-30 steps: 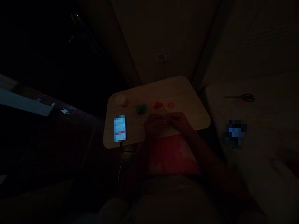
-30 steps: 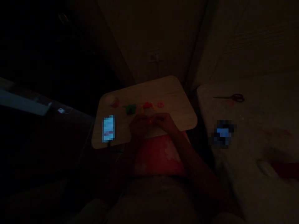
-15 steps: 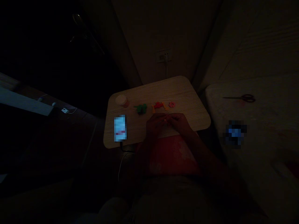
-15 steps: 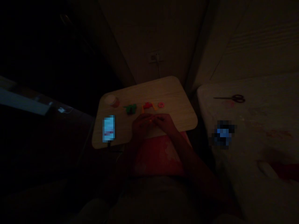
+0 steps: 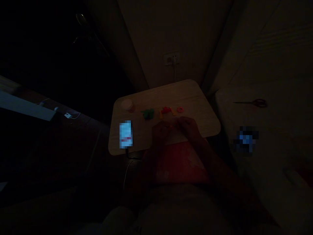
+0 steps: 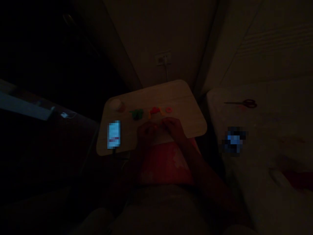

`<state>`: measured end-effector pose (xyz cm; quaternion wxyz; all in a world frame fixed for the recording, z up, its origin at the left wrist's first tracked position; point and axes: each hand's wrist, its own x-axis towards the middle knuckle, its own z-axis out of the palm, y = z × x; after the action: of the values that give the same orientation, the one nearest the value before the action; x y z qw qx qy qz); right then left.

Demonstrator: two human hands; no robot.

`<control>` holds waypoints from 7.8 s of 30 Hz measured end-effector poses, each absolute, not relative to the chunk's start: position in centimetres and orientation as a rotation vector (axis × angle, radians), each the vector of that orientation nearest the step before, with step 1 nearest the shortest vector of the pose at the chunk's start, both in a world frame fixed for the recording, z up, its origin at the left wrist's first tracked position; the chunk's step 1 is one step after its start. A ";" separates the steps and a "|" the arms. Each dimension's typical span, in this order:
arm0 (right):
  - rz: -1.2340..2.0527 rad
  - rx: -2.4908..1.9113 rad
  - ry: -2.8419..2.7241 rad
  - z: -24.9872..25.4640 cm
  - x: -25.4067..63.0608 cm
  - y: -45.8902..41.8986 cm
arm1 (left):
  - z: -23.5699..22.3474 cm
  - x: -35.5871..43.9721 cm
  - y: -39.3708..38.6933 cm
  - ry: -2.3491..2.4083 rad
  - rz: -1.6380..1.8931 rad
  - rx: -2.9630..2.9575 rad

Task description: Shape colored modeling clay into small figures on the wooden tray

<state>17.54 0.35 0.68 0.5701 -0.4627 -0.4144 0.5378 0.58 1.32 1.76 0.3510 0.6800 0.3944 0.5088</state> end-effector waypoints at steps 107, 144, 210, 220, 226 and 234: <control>1.236 -1.095 -1.174 0.7 17.7 0.4 | 1.6 0.7 1.4 1.032 1.363 2.184; 1.285 -1.071 -1.103 0.8 17.7 0.1 | 1.2 0.9 1.7 1.049 1.417 2.074; 1.358 -1.058 -1.169 1.7 18.3 0.3 | 1.2 0.7 1.8 0.954 1.370 2.006; 1.307 -1.075 -1.202 1.7 17.9 0.5 | 2.3 0.9 1.3 0.901 1.349 1.995; 1.272 -1.052 -1.066 1.4 18.1 0.2 | 2.3 1.2 1.0 0.912 1.277 1.889; 1.263 -1.004 -0.977 0.3 18.2 0.5 | 1.7 0.9 1.3 0.930 1.248 1.835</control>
<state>18.23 0.53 0.28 0.5874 -0.4307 -0.4191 0.5421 0.88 1.34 1.72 0.3594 0.7117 0.3608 0.4839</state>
